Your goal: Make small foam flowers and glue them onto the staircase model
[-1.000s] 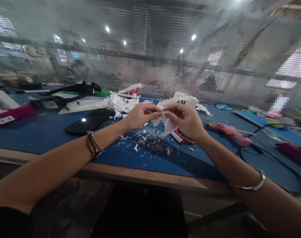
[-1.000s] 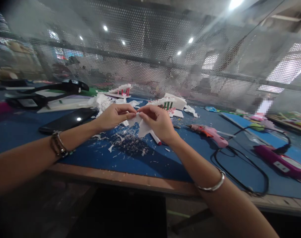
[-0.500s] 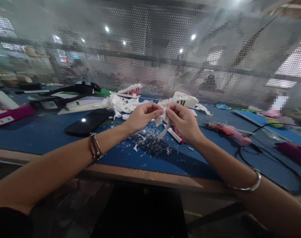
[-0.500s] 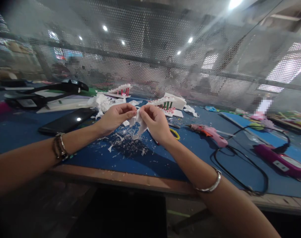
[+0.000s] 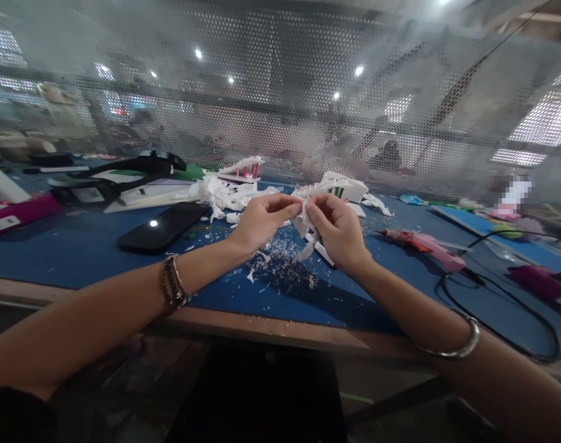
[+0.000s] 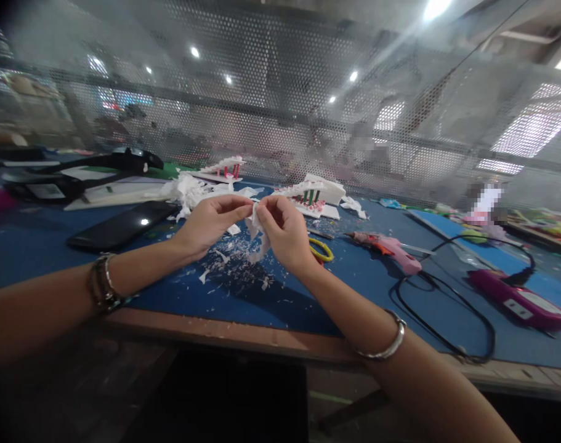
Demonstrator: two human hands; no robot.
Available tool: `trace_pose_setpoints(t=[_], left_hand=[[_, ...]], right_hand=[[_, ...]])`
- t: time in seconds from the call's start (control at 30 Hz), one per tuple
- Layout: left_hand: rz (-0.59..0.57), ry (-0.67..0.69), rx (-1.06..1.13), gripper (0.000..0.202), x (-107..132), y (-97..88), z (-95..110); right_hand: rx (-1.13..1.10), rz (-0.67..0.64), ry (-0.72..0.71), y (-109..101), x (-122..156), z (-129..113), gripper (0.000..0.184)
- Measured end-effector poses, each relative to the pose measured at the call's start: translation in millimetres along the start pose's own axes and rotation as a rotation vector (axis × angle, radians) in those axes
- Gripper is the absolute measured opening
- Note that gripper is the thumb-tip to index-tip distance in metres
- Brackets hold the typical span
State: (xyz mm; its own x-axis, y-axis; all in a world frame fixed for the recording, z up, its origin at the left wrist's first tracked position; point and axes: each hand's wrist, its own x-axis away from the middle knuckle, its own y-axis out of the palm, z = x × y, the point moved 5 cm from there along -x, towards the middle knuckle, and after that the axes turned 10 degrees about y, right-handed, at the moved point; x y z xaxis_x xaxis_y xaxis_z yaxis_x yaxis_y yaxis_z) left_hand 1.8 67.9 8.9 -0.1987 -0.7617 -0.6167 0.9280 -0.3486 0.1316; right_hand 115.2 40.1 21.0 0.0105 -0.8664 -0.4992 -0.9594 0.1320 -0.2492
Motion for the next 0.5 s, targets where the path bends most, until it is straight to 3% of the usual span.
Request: trace_pose_setpoints(t=[0.17, 0.33, 0.5], left_hand=[[-0.003, 0.041, -0.089, 0.005, -0.2, -0.9, 4.4], [0.009, -0.011, -0.097, 0.012, 3.4, 0.6, 4.2], [-0.047, -0.004, -0.101, 0.014, 4.8, 2.8, 4.0]], right_hand=[[0.009, 0.025, -0.030, -0.5, 1.6, -2.0, 0.005], [0.061, 0.073, -0.067, -2.9, 2.9, -4.3, 0.005], [0.050, 0.077, -0.070, -2.4, 3.5, -3.5, 0.006]])
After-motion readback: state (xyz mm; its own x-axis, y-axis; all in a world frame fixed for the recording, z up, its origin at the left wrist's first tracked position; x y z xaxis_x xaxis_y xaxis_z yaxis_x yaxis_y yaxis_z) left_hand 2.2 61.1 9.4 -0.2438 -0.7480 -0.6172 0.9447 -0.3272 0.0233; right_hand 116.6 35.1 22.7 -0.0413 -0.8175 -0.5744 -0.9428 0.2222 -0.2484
